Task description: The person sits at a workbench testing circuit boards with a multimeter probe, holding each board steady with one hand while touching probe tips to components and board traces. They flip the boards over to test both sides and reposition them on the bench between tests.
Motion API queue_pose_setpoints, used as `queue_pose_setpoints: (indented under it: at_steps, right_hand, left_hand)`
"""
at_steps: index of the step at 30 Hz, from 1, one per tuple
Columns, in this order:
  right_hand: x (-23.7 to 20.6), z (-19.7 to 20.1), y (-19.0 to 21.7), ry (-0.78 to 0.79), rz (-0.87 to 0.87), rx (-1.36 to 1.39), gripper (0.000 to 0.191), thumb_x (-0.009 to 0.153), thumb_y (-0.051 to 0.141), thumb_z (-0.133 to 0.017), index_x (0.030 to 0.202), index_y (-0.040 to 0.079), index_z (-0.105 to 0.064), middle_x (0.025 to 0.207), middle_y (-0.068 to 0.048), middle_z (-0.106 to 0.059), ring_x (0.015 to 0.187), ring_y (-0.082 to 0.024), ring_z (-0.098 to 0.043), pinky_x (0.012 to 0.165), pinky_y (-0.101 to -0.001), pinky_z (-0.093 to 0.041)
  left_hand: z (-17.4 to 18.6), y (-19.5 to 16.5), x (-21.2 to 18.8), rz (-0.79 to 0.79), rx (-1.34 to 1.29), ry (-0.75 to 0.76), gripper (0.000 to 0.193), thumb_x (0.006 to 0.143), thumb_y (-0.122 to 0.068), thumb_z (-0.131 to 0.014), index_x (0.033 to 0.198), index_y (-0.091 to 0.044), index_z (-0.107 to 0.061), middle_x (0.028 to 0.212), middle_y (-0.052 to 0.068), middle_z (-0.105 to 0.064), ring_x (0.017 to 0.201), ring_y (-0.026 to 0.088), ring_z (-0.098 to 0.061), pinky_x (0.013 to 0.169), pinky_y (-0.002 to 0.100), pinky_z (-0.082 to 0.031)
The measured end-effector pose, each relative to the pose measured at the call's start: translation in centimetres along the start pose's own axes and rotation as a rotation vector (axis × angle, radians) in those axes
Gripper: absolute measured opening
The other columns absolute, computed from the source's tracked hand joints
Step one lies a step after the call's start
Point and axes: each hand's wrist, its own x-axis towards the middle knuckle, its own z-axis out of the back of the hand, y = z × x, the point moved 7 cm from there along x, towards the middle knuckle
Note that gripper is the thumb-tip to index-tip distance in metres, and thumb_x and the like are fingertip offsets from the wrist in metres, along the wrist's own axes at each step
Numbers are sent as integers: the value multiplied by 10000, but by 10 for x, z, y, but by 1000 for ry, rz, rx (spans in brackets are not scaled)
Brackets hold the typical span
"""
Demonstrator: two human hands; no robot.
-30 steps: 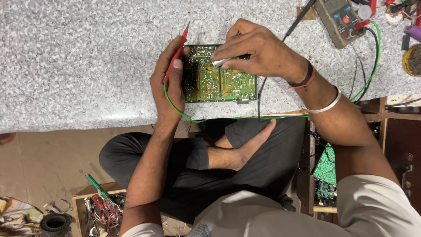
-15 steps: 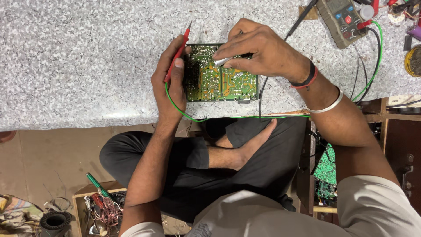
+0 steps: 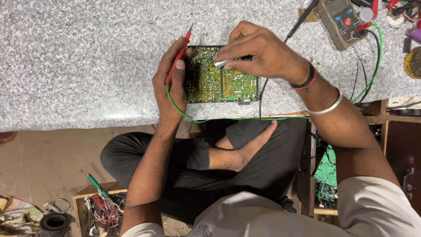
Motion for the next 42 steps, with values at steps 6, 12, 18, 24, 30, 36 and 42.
queue_pose_setpoints:
  at_steps: [6, 12, 18, 24, 30, 36, 42]
  right_hand:
    - [0, 2, 0, 6, -27, 1, 326, 891, 163, -855, 1209, 136, -791, 1115, -30, -784, 1035, -205, -619, 908, -357, -547]
    - [1, 3, 3, -3, -7, -9, 319, 902, 158, -855, 1213, 134, -788, 1141, -39, -780, 1039, -206, -626, 913, -366, -550]
    - [2, 3, 2, -4, -30, 40, 319, 904, 164, -853, 1213, 125, -785, 1120, -33, -778, 1027, -205, -623, 894, -348, -552]
    - [2, 4, 3, -6, -10, 0, 311, 910, 151, -847, 1214, 121, -789, 1122, -35, -774, 1060, -218, -620, 928, -362, -541]
    - [1, 3, 0, -1, 1, -16, 312, 891, 151, -855, 1195, 128, -790, 1124, -31, -780, 1044, -220, -612, 907, -358, -538]
    - [0, 3, -2, 0, -26, -12, 307, 897, 129, -848, 1199, 121, -792, 1143, -32, -779, 1056, -215, -616, 929, -363, -544]
    - [1, 3, 0, 17, -43, 56, 324, 896, 148, -854, 1210, 109, -783, 1147, -34, -776, 1044, -211, -622, 917, -357, -547]
  left_hand:
    - [0, 0, 0, 4, -18, -1, 441, 1162, -286, -475, 1499, -7, -539, 1341, 163, -703, 1305, 221, -647, 1185, 385, -478]
    - [-1, 1, 1, 22, -31, -2, 445, 1156, -287, -475, 1496, -7, -537, 1331, 159, -702, 1294, 214, -648, 1171, 371, -485]
    - [-1, 1, 1, 27, -12, -6, 448, 1150, -291, -478, 1492, -9, -544, 1307, 150, -716, 1280, 213, -650, 1164, 373, -482]
    - [0, -1, 0, 8, -2, -2, 452, 1155, -297, -475, 1495, -7, -544, 1317, 148, -714, 1293, 218, -647, 1184, 382, -469]
    - [1, 0, 0, 4, -1, -1, 464, 1160, -325, -474, 1493, -9, -542, 1332, 157, -708, 1307, 230, -649, 1186, 393, -477]
    - [0, 1, 0, 6, -8, 1, 458, 1157, -314, -471, 1493, -10, -541, 1345, 163, -701, 1306, 232, -654, 1176, 386, -486]
    - [-1, 0, 1, 19, -19, -4, 454, 1157, -304, -474, 1490, -5, -546, 1347, 164, -698, 1302, 224, -652, 1178, 380, -486]
